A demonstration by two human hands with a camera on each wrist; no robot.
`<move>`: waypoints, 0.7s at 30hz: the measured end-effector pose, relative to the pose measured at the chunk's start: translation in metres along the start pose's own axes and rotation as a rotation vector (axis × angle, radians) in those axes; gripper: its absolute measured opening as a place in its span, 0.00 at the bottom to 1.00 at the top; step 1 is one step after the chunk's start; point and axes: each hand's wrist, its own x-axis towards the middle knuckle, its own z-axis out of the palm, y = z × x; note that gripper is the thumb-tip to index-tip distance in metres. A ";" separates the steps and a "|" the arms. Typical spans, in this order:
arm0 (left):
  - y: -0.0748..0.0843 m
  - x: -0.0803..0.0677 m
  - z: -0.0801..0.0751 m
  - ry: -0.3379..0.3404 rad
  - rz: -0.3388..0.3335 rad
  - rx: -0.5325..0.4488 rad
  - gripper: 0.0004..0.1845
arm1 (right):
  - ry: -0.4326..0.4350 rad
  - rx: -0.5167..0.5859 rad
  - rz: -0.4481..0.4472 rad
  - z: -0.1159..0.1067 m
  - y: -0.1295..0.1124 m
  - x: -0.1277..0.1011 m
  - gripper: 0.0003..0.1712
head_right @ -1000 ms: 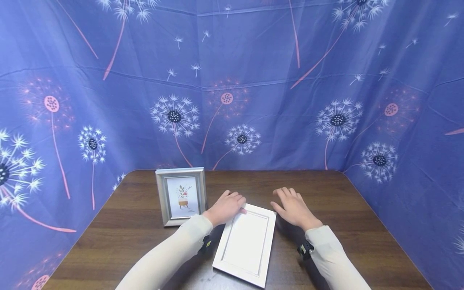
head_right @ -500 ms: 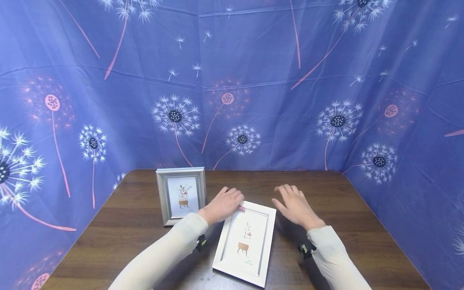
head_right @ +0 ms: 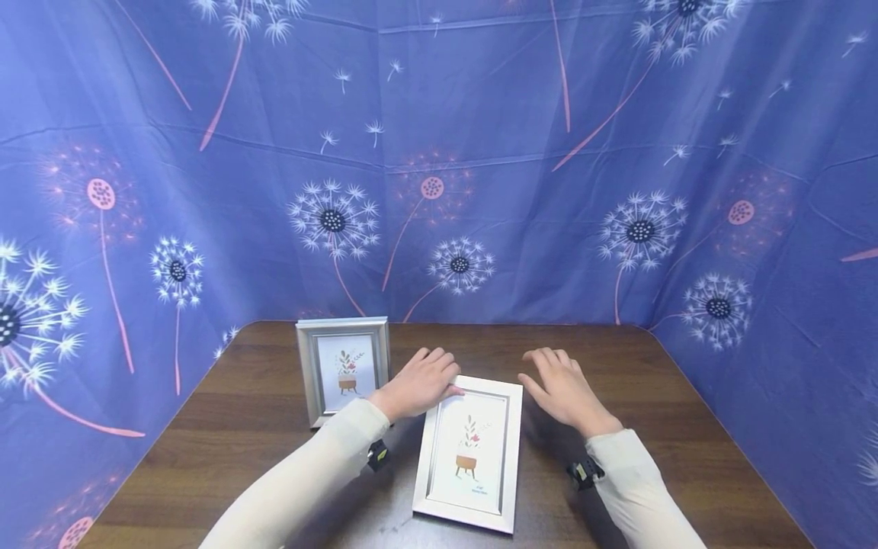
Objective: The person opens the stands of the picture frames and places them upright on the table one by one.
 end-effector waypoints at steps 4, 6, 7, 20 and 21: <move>-0.001 0.000 -0.004 0.004 0.020 0.043 0.19 | 0.000 0.007 0.004 -0.003 0.000 -0.001 0.18; -0.001 0.000 -0.006 0.010 0.029 0.064 0.19 | 0.001 0.010 0.005 -0.004 0.000 -0.002 0.18; -0.001 0.000 -0.006 0.008 0.033 0.069 0.19 | 0.004 0.010 0.004 -0.004 0.001 -0.002 0.17; -0.007 0.000 -0.022 0.058 0.090 0.059 0.19 | 0.036 0.000 -0.010 -0.009 0.006 -0.005 0.17; -0.007 0.001 -0.024 0.067 0.094 0.061 0.19 | 0.038 -0.003 -0.009 -0.010 0.007 -0.005 0.17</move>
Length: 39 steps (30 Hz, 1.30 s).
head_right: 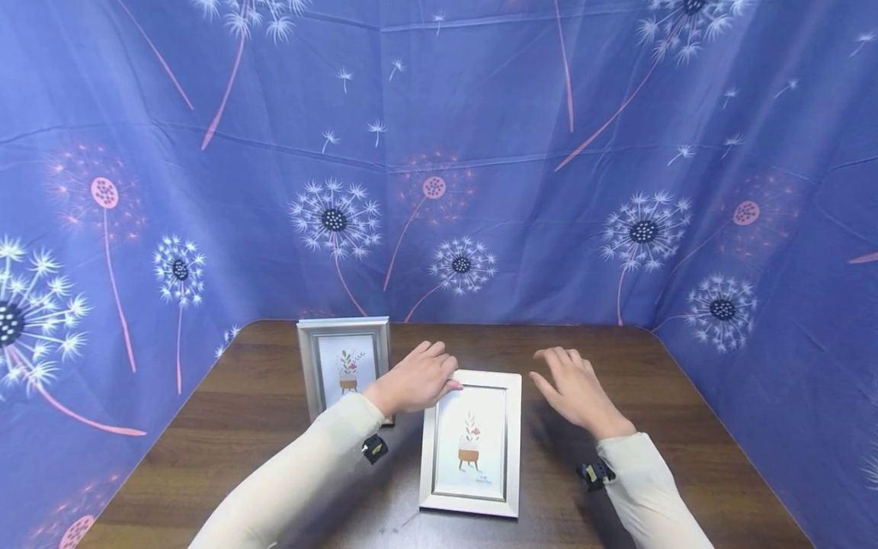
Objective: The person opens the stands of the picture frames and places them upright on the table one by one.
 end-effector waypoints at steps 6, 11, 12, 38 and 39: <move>-0.004 0.001 -0.010 0.020 0.005 -0.005 0.18 | 0.030 -0.004 -0.013 -0.001 0.003 -0.001 0.18; -0.009 0.002 -0.021 0.072 0.007 -0.037 0.17 | 0.033 0.004 -0.025 -0.003 0.003 -0.002 0.18; -0.010 0.002 -0.023 0.083 0.008 -0.041 0.17 | 0.029 0.004 -0.025 -0.004 0.004 -0.002 0.18; -0.017 0.000 -0.042 0.167 0.077 0.011 0.15 | 0.007 0.007 -0.069 -0.002 0.001 -0.009 0.19; -0.017 0.000 -0.042 0.163 0.079 0.017 0.15 | 0.005 0.010 -0.070 -0.002 0.000 -0.009 0.19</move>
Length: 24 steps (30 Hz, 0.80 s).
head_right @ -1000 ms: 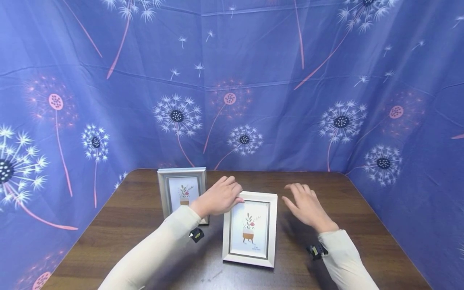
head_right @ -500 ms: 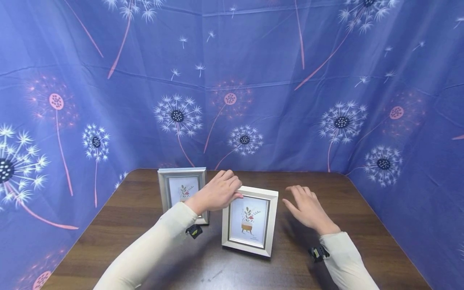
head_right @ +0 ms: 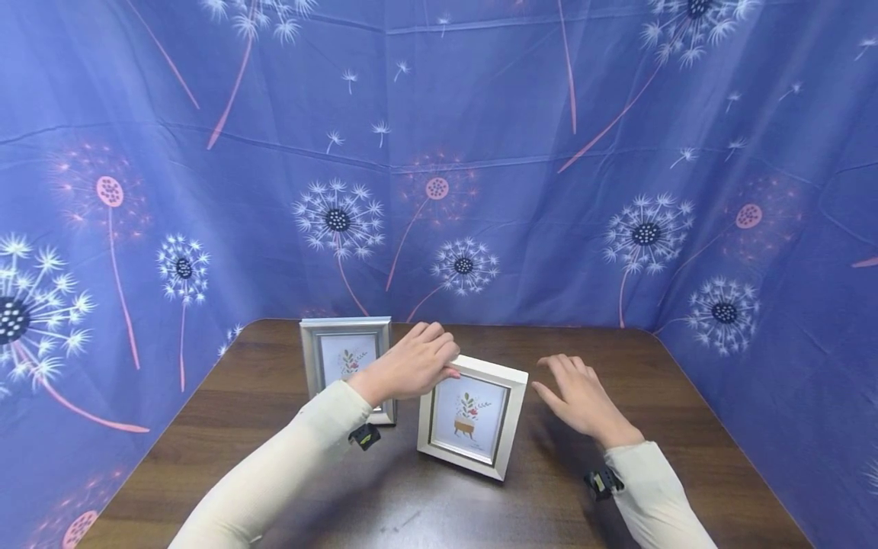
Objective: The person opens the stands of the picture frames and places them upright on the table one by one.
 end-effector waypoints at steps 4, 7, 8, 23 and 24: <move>0.000 -0.001 -0.001 -0.016 0.013 0.013 0.15 | -0.001 0.006 -0.015 0.001 0.000 -0.001 0.19; -0.001 -0.001 -0.003 -0.024 0.025 0.007 0.15 | 0.005 0.007 -0.032 0.002 0.002 -0.001 0.19; -0.001 -0.001 -0.003 -0.025 0.030 0.004 0.15 | 0.009 0.008 -0.037 0.002 0.002 -0.001 0.19; -0.004 -0.002 -0.010 0.011 0.142 0.035 0.14 | 0.002 -0.020 -0.088 0.001 0.002 -0.005 0.21; -0.004 -0.002 -0.011 0.012 0.152 0.041 0.15 | 0.002 -0.021 -0.091 0.001 0.003 -0.005 0.21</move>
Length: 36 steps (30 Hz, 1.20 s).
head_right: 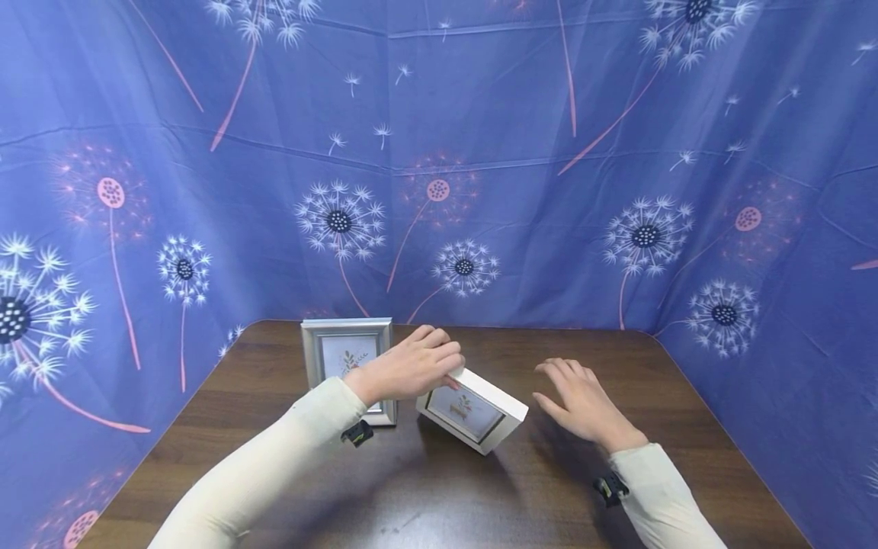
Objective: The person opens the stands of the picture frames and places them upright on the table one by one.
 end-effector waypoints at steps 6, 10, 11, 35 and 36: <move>0.001 -0.001 -0.005 -0.022 0.038 0.023 0.14 | 0.018 -0.017 -0.030 0.004 0.002 0.000 0.22; 0.002 -0.002 -0.006 0.003 0.067 0.050 0.15 | 0.029 -0.028 -0.045 0.005 0.002 0.000 0.22; 0.002 -0.002 -0.006 0.017 0.076 0.061 0.15 | 0.030 -0.028 -0.047 0.004 0.002 0.000 0.22; 0.003 -0.019 0.005 0.330 0.115 0.049 0.07 | 0.067 -0.040 -0.148 0.002 -0.003 0.008 0.23; 0.004 -0.020 0.005 0.342 0.113 0.034 0.08 | 0.070 -0.042 -0.155 0.001 -0.003 0.008 0.23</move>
